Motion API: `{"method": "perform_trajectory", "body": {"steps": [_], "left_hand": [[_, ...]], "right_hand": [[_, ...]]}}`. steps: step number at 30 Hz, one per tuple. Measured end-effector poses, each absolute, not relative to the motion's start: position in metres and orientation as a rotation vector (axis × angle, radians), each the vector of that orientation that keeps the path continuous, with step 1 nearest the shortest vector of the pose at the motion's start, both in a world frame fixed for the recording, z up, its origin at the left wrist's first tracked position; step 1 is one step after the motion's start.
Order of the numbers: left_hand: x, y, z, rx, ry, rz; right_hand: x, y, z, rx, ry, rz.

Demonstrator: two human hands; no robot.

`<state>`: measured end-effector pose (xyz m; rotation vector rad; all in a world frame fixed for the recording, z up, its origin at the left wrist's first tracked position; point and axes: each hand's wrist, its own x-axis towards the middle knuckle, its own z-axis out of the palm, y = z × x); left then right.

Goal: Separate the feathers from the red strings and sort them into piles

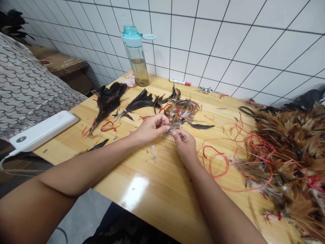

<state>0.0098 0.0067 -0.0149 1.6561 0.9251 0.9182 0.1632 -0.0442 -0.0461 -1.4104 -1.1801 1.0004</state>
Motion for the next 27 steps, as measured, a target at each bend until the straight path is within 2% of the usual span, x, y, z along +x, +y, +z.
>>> {"method": "perform_trajectory", "body": {"steps": [19,24,27], "left_hand": [[0.010,0.004,-0.014,1.791,0.904,0.967],[-0.007,0.024,-0.007,1.808,1.110,1.130],[-0.023,0.039,-0.003,2.018,1.317,1.017]], "right_hand": [[0.165,-0.046,-0.043,-1.347,-1.244,1.051],[0.165,-0.047,-0.038,-1.333,-1.169,1.048],[0.166,-0.047,-0.038,-1.335,-1.111,1.042]]}}
